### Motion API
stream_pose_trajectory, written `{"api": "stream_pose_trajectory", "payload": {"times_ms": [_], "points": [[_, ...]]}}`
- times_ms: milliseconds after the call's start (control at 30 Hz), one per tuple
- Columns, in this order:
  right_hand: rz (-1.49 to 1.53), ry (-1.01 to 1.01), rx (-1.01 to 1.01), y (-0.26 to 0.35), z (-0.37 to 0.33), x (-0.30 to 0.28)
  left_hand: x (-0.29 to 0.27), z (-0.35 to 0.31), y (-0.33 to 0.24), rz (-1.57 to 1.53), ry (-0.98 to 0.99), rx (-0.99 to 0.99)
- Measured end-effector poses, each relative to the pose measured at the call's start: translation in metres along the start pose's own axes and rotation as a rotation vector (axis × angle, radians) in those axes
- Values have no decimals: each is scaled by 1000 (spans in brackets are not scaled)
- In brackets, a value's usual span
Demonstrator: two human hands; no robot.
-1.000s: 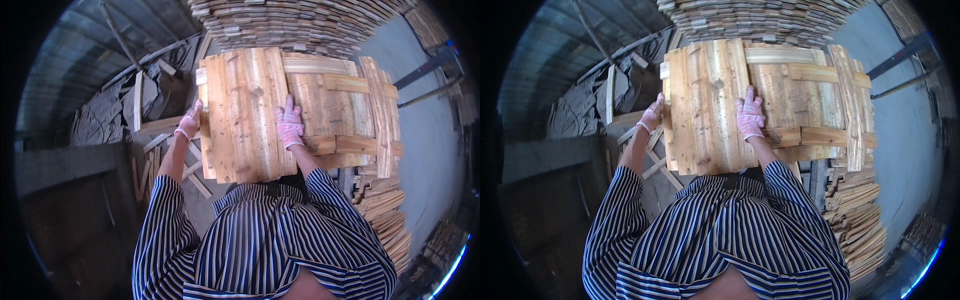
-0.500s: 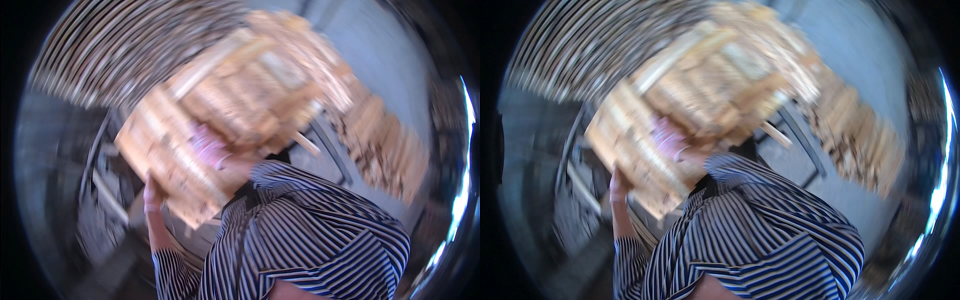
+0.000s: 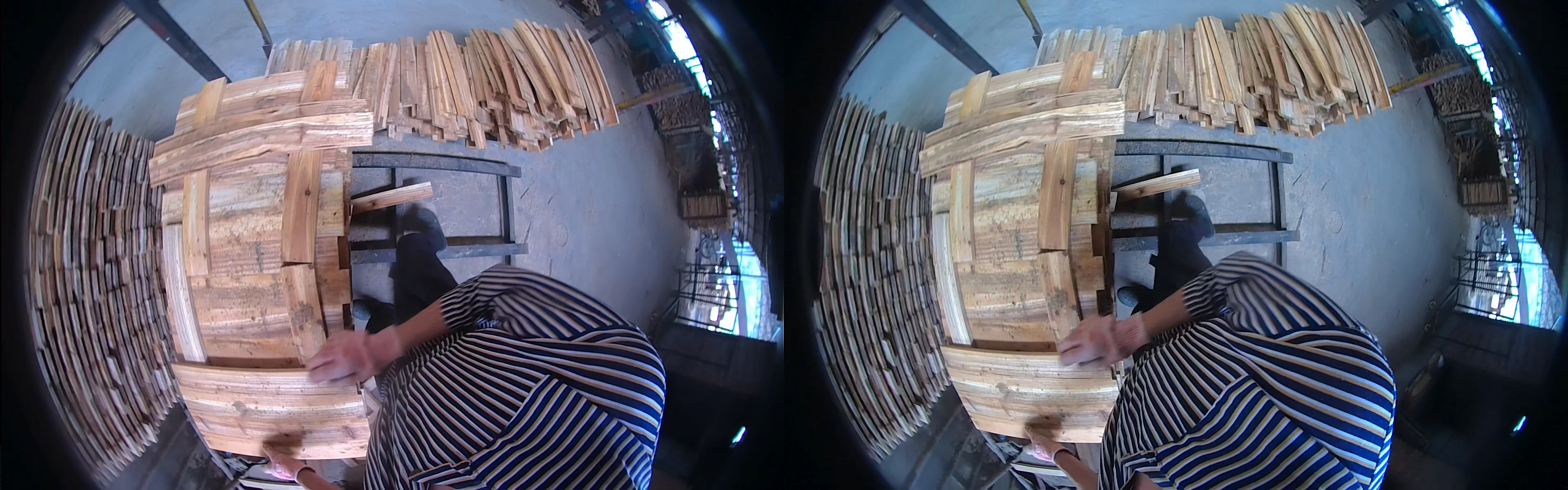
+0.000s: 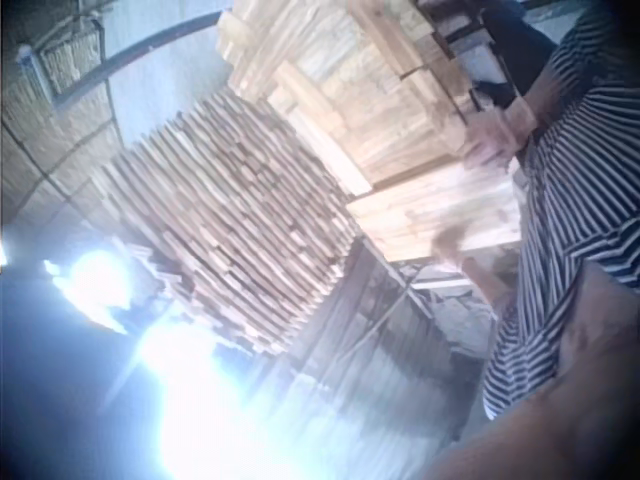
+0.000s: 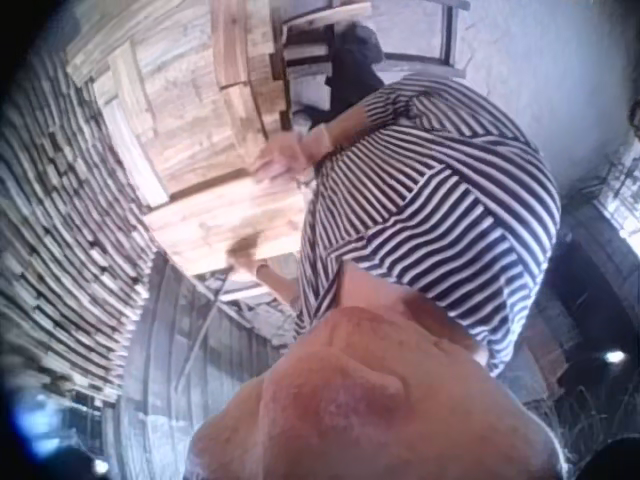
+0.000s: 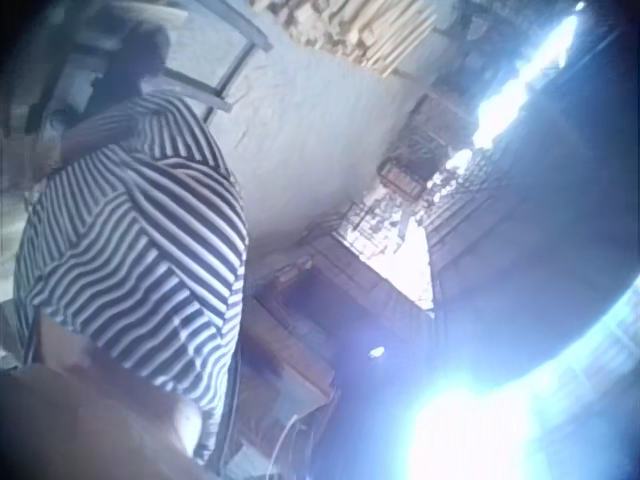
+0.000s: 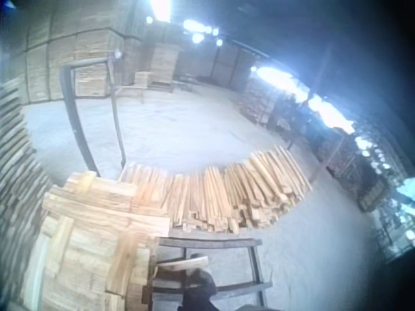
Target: The person stacks wooden planks on a metal rack in a warehouse. They repeatedly pick up planks from a pile on the floor and place them onto the rack, arranging them vertically.
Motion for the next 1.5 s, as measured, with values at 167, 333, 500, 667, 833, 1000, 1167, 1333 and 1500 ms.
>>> {"api": "stream_pose_trajectory", "payload": {"times_ms": [167, 333, 500, 667, 833, 1000, 1167, 1333, 1500], "points": [[-103, -99, 368, -124, -134, -64, -25, -85, -225, -453, 40, 499], [-59, -257, 1029, -266, -261, -145, 100, -267, -375, -663, 718, 466], [-197, -284, 1146, -422, -418, -232, 295, -456, -416, -108, 1593, 347], [-149, -656, 1639, -532, -578, -376, 458, -539, -500, 35, 1654, 608], [-252, -785, 1616, -618, -621, -527, 584, -609, -679, 24, 1475, 836], [-437, -804, 1607, -703, -606, -623, 721, -675, -800, -215, 1319, 833], [-304, -761, 1824, -735, -586, -634, 763, -734, -847, -200, 1014, 900], [-218, -673, 1695, -743, -637, -641, 756, -792, -866, 178, 1068, 743], [-234, -598, 1694, -744, -610, -650, 803, -783, -892, -211, 1087, 764]]}}
Point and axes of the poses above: each hand's wrist, its own z-axis towards the middle knuckle, its own x-axis out of the palm, y = z × x, the point moved 7 cm from there along z, towards the middle knuckle, and after that the axes turned 2 degrees about -x, right-handed, at the moved point
